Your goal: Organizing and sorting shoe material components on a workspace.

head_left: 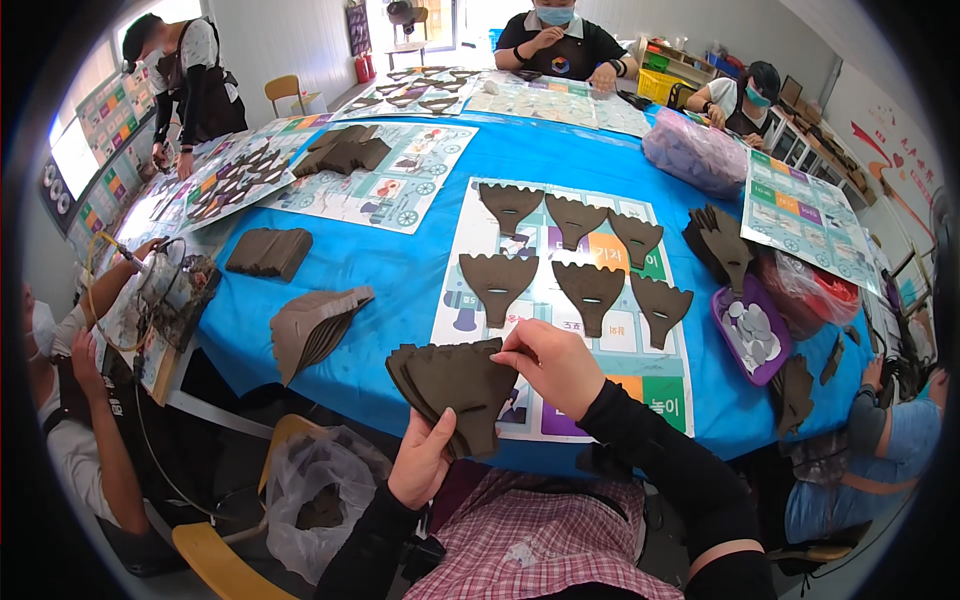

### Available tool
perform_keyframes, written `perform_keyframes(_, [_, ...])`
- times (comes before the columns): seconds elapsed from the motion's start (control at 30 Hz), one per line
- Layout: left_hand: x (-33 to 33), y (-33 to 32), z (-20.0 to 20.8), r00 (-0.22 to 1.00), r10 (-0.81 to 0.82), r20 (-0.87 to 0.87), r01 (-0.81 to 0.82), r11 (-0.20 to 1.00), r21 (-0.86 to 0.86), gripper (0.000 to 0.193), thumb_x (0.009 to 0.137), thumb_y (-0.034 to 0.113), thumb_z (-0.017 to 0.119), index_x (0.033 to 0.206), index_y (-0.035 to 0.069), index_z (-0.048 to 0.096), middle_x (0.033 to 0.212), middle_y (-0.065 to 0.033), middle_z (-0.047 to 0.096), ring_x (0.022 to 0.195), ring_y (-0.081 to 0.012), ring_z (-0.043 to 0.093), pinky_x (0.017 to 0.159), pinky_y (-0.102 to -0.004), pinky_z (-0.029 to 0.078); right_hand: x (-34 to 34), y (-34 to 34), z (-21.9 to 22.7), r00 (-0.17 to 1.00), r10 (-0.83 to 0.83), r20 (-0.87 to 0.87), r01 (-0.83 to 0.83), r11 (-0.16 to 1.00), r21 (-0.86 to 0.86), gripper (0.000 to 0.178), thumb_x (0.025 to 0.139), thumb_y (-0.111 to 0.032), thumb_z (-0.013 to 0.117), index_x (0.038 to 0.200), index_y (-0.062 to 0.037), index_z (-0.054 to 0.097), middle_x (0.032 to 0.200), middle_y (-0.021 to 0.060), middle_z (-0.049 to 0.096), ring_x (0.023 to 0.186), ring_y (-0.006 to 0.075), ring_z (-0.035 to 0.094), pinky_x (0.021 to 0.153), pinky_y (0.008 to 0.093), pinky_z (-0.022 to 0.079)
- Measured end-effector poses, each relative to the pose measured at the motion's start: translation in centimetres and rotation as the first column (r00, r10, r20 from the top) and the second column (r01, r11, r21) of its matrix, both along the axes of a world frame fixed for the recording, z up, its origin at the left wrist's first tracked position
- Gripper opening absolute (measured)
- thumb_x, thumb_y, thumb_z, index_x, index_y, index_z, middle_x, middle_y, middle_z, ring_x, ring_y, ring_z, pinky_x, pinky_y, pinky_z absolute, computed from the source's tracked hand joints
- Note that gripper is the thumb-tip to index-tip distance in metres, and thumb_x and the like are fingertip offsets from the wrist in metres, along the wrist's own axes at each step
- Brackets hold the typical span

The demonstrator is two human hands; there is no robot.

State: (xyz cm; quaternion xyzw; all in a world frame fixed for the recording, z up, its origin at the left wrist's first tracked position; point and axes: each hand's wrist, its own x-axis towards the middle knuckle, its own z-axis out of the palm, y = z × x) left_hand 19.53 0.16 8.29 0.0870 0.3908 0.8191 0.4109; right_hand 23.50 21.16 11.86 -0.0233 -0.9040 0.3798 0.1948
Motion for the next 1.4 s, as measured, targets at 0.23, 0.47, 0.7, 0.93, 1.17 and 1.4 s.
perform_keyframes(0.23, [0.1,-0.6,-1.3,0.999,-0.009,-0.038,0.010,0.999,0.033,0.051,0.099,0.011,0.045,0.144,0.010,0.021,0.139,-0.0125,0.040,0.125,-0.0274,0.046,0.103,-0.0451,0.042,-0.5,-0.1,-1.1,0.998,-0.066,-0.007,0.065,0.952,0.299,0.011,0.085,-0.013,0.066,0.087,-0.0035,0.061,0.077,0.0102,0.062,0.068,0.0274,0.061,0.062,0.0342,0.050])
perform_keyframes(0.47, [-0.2,-2.3,-2.5,0.960,0.264,-0.090,-0.268,0.963,-0.026,0.046,0.096,0.002,0.048,0.138,0.005,0.030,0.136,-0.0114,0.044,0.124,-0.0205,0.046,0.104,-0.0363,0.038,-1.0,0.7,-0.7,0.987,-0.116,-0.108,0.130,0.981,0.142,0.012,0.089,-0.017,0.062,0.087,-0.0049,0.061,0.070,0.0118,0.060,0.065,0.0275,0.061,0.062,0.0361,0.049])
perform_keyframes(0.7, [-1.1,-3.5,-2.1,0.698,0.591,-0.404,-0.652,0.758,-0.016,0.042,0.097,0.006,0.046,0.137,0.005,0.033,0.130,-0.0110,0.048,0.108,-0.0231,0.056,0.087,-0.0384,0.052,0.0,3.2,-3.1,0.974,-0.204,0.102,0.143,0.894,0.424,0.018,0.088,-0.023,0.061,0.092,-0.0057,0.064,0.087,0.0132,0.062,0.079,0.0307,0.062,0.071,0.0409,0.050])
perform_keyframes(0.93, [0.7,0.0,-0.5,0.841,0.346,-0.416,-0.389,0.921,-0.019,0.046,0.098,0.005,0.048,0.140,0.003,0.030,0.137,-0.0121,0.044,0.120,-0.0205,0.049,0.100,-0.0333,0.040,0.1,-2.4,0.7,0.994,0.010,-0.110,-0.004,0.999,0.049,0.051,0.086,-0.021,0.066,0.127,-0.0003,0.045,0.102,0.0173,0.053,0.090,0.0311,0.057,0.079,0.0377,0.048])
perform_keyframes(1.17, [1.1,3.3,0.1,0.896,0.308,-0.321,-0.332,0.943,-0.021,0.045,0.099,0.011,0.048,0.140,0.004,0.031,0.135,-0.0120,0.047,0.117,-0.0211,0.052,0.097,-0.0335,0.045,3.5,-0.8,1.2,0.923,-0.150,-0.353,0.217,0.963,0.157,0.033,0.084,-0.008,0.065,0.114,-0.0018,0.054,0.097,0.0120,0.055,0.081,0.0242,0.060,0.072,0.0332,0.050])
perform_keyframes(1.4, [0.2,1.8,0.1,0.887,0.388,-0.248,-0.412,0.910,-0.050,0.044,0.098,0.009,0.047,0.139,0.003,0.032,0.136,-0.0130,0.046,0.121,-0.0235,0.049,0.101,-0.0371,0.040,6.8,2.1,2.6,0.986,-0.167,0.028,0.152,0.796,-0.587,0.011,0.090,-0.008,0.061,0.098,-0.0017,0.058,0.071,0.0083,0.059,0.057,0.0144,0.059,0.057,0.0258,0.048])
